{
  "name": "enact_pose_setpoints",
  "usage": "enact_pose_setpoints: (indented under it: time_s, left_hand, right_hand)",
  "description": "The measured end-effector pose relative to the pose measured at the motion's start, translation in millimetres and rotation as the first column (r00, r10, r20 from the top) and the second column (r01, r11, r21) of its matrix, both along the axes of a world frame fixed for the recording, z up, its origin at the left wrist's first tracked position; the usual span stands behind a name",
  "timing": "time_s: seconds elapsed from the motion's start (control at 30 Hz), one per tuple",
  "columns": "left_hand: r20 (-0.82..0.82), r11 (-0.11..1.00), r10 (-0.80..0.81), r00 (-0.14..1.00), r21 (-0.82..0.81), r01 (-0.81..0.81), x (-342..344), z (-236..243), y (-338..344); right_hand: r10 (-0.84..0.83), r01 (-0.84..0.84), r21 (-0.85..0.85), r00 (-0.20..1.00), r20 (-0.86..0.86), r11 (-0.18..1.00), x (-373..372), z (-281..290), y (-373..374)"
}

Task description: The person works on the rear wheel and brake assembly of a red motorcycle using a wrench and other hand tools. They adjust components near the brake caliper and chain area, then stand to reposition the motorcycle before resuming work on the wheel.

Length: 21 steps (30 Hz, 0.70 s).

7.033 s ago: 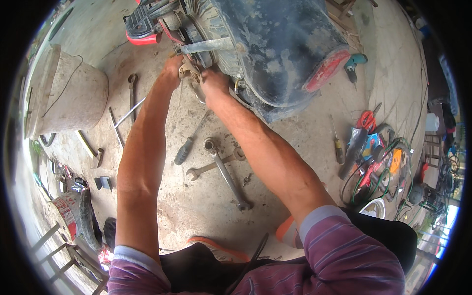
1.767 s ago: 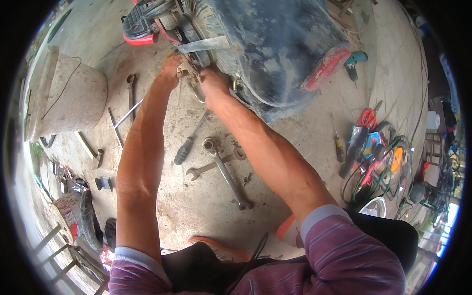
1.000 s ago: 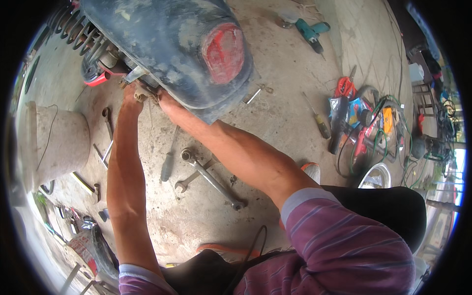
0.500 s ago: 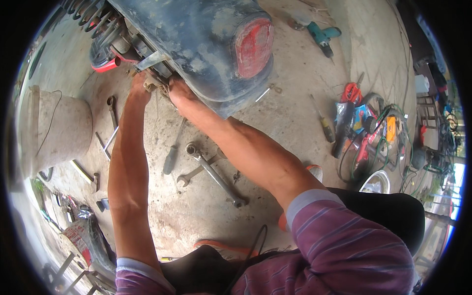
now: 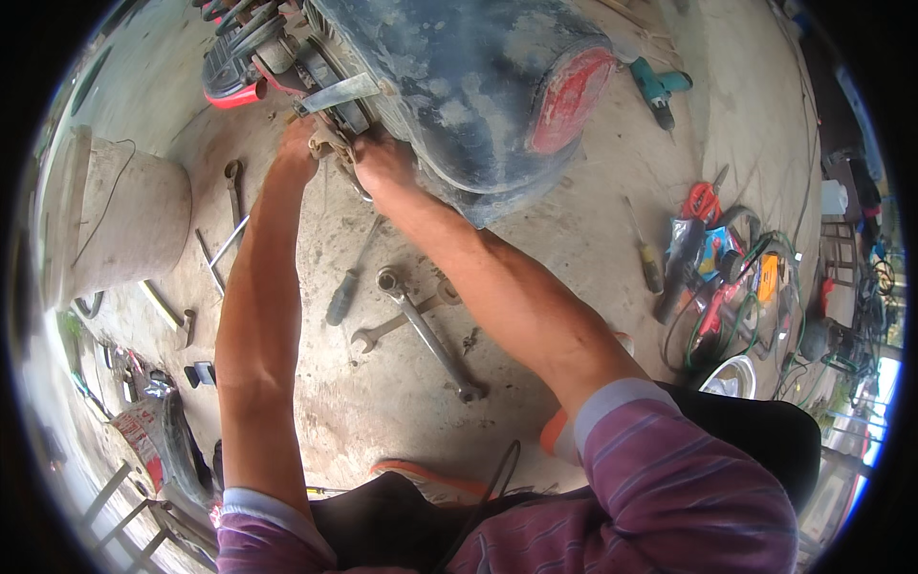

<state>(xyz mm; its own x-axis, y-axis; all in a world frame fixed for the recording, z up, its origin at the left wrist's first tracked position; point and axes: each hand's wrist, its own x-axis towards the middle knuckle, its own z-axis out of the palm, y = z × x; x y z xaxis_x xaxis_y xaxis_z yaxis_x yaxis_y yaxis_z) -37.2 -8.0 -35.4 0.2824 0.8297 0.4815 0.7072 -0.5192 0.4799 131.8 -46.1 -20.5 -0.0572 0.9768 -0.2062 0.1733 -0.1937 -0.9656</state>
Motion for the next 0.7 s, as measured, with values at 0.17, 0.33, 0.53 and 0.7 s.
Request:
enact_pose_setpoints:
  time_s: [0.17,0.33,0.53,0.7]
  left_hand:
    - [0.739,0.870,0.325,0.590,-0.478,0.120,15.2,3.6,-3.5]
    - [0.772,0.751,0.532,0.348,-0.620,0.226,29.3,29.4,-9.2]
    - [0.497,0.941,0.064,0.866,-0.318,0.113,7.8,9.7,-7.0]
    - [0.516,0.907,0.197,0.834,-0.418,0.044,17.1,20.3,-11.6]
  right_hand:
    - [-0.013,0.006,-0.053,0.991,-0.133,0.999,-1.5,19.1,-8.0]
    - [-0.023,0.020,-0.030,0.991,-0.129,0.999,4.1,0.8,2.2]
    - [-0.144,0.031,-0.316,0.928,-0.343,0.948,2.2,22.8,-8.9]
    - [-0.268,0.043,-0.405,0.812,-0.519,0.913,-2.8,31.5,-12.5]
